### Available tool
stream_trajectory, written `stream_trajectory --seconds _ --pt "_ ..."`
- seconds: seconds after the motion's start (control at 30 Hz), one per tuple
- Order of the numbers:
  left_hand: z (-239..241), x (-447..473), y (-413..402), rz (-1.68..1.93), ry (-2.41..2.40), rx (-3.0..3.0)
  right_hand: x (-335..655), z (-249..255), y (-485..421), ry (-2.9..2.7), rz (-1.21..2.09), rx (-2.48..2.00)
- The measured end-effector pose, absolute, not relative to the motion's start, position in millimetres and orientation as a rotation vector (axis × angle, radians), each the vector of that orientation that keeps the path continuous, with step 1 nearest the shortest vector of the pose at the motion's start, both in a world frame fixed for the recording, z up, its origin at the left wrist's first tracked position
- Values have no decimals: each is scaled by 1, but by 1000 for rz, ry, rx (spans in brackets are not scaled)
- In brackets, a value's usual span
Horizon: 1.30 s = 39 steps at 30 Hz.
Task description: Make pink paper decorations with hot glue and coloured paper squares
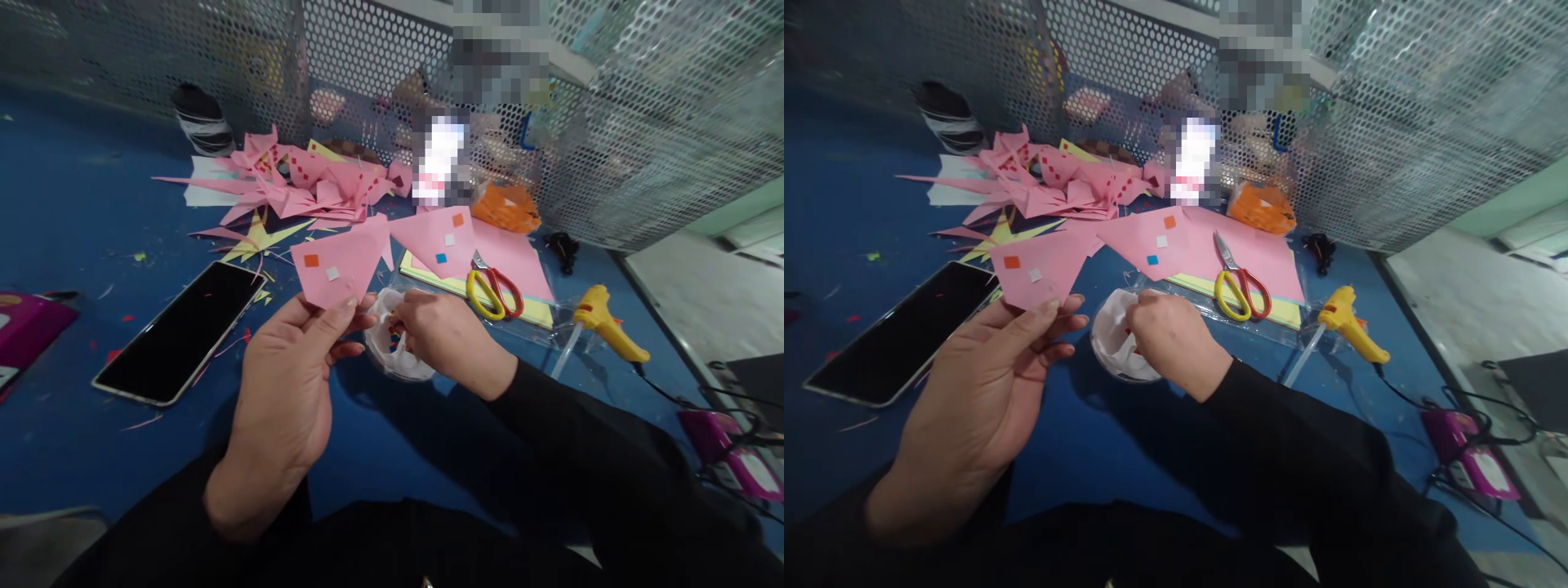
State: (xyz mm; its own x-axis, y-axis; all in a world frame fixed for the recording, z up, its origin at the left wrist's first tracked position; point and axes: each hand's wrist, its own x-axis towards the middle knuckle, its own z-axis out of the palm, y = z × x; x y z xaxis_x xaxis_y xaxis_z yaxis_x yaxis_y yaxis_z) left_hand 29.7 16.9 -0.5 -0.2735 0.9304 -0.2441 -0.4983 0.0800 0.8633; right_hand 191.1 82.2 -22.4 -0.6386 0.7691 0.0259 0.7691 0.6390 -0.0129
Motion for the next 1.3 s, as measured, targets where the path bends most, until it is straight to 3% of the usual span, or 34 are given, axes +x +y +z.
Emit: stream_trajectory --seconds 0.67,0.87,1.1,1.3 --pt "-6 28 22 1441 1203 607 195 -11 68 -2525 226 -1383" --pt "-9 29 25 1416 1186 705 208 -12 49 -2275 131 -1297" --pt "-12 27 29 1432 1193 850 222 -10 20 -2081 386 -1182" --pt "-3 35 29 1322 1161 1081 235 20 28 -1905 287 -999"
